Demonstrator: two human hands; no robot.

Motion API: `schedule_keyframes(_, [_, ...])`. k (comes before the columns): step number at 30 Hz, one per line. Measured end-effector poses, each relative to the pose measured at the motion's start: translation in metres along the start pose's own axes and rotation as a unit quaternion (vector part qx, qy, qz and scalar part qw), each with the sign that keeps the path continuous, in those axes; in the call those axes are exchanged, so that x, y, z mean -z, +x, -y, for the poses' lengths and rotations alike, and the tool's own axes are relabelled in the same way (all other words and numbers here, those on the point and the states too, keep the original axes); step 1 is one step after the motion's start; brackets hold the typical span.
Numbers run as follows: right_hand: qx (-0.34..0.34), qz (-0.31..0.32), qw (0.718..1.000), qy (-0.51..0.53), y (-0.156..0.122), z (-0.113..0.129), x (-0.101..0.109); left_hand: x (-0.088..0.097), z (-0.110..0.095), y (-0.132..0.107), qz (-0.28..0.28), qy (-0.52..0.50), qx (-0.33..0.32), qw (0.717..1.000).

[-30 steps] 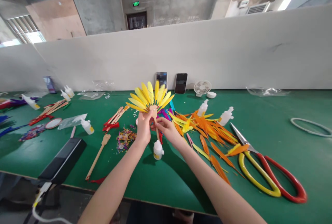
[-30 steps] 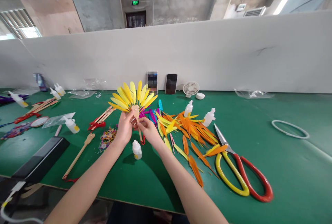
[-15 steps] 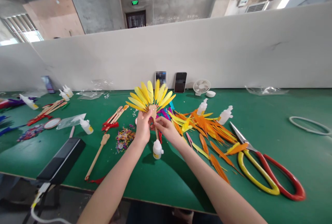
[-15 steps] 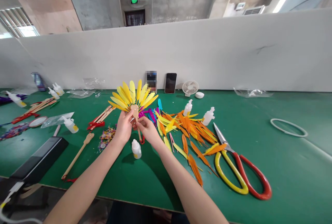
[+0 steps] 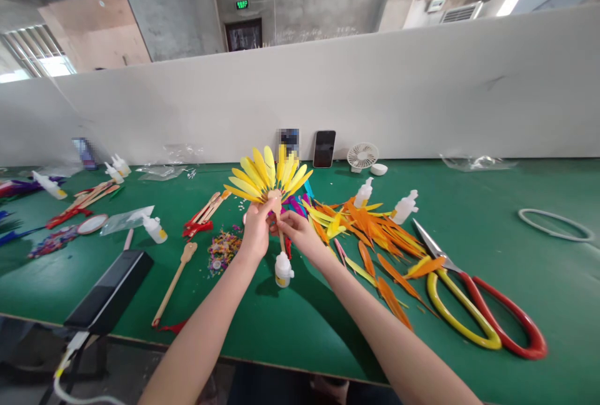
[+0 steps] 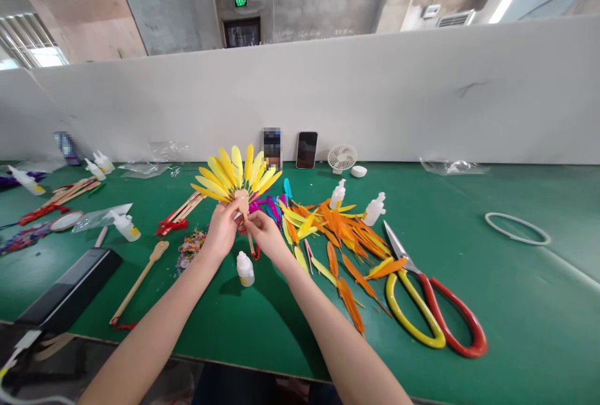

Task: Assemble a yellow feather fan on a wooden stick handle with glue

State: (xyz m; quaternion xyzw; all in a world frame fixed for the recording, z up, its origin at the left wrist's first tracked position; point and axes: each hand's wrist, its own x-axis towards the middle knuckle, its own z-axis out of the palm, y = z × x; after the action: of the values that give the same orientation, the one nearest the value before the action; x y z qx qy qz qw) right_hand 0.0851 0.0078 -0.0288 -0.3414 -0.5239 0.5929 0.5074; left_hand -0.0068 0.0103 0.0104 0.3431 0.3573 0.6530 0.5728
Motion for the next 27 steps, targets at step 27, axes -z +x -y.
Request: schedule_keyframes(27, [-0.004, 0.005, 1.0, 0.019, -0.0027, 0.0036, -0.0026, -0.0014, 0.0027, 0.0, -0.024, -0.004, -0.038, 0.999])
